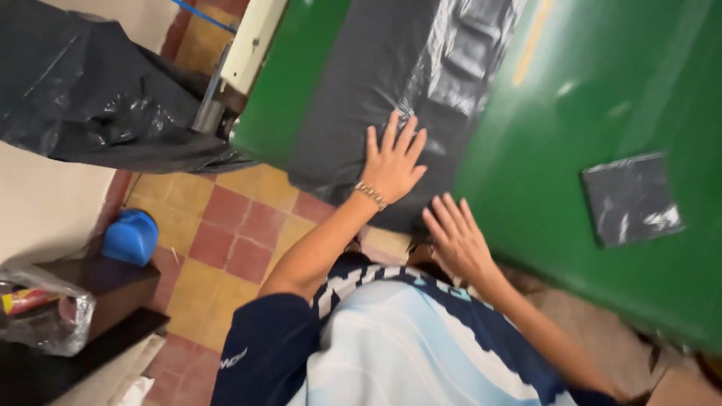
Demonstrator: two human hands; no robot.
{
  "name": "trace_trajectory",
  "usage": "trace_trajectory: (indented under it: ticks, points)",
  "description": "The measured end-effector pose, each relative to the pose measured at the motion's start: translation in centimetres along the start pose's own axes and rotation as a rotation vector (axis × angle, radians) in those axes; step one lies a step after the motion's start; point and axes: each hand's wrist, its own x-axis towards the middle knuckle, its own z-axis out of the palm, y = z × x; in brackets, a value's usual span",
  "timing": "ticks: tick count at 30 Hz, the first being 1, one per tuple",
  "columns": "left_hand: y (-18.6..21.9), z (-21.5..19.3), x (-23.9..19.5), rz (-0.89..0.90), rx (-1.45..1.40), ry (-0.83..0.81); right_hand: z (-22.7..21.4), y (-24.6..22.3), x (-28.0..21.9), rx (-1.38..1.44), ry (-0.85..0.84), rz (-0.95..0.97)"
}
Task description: Folding plastic bags into smaller rectangles and placing them into a storage crate.
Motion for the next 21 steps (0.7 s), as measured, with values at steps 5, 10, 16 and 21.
trace_trajectory:
  ticks: [5, 10, 16, 21]
  points:
    - [-0.1, 1.8, -0.3, 0.028, 0.009, -0.010, 1.1, -1.3, 3.8, -0.119, 0.073, -0.008]
    - [-0.8, 2.5, 0.0, 0.023, -0.034, -0.135, 2.9, -0.7, 4.1, -0.112, 0.214, -0.103]
    - [-7.0, 3.9, 3.3, 0.153, -0.155, -0.015, 1.4, 0.7, 6.3, -0.039, 0.196, -0.095]
    - [-16.1, -4.9, 9.9, -0.188, -1.194, -1.057, -2.2, 6.0, 11.1, 0.539, 0.248, 0.374]
